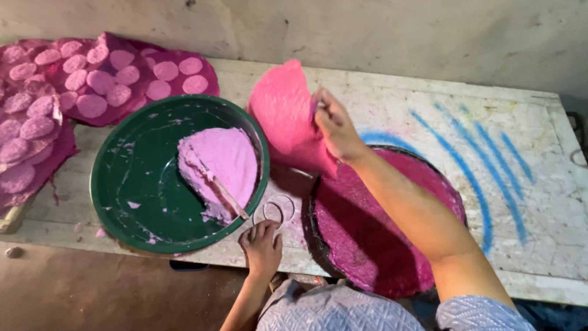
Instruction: The person uses a wooden mold to press patterns into pink dough on a table, occasionally taking more dough from a bowl and using a metal scraper to clean the tool.
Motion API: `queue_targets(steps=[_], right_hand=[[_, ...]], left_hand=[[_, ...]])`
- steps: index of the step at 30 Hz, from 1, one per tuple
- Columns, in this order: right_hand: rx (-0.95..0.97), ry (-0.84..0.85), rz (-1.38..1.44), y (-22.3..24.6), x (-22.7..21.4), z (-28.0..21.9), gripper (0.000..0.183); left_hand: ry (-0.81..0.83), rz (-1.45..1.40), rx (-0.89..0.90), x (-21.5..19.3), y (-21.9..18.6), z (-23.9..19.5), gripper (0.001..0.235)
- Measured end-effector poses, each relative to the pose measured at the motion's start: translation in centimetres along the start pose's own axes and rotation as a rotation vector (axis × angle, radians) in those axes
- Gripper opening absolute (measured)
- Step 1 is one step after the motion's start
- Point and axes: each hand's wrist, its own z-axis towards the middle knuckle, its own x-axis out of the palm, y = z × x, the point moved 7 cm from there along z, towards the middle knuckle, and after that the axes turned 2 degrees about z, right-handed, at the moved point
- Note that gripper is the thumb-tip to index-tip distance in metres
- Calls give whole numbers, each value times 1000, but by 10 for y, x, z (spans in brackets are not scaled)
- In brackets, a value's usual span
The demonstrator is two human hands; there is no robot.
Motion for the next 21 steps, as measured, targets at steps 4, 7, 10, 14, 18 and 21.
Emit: queue_targets(steps=[4,7,10,14,18,21], right_hand=[[31,-252,-237,79,-16,-8,19],[51,-456,-375,128,-70,-56,16],[95,-491,-469,140,-120,-133,16],[289,-737,-707,100,-183,-244,19],[244,-811,-880,64,-215,-299,19],[300,-794,-1102,56,-213,-315,23]], left_hand=[[-11,-12,-41,2,2,0,24],[-31,-1,-33,1,0,-1,33],[-96,-34,-17,-2,-1,-9,48],[58,-433,-201,42,-3,-22,46],[326,-969,-487,109,-17,-23,63],[352,-1179,-944,132,-7,-7,84]])
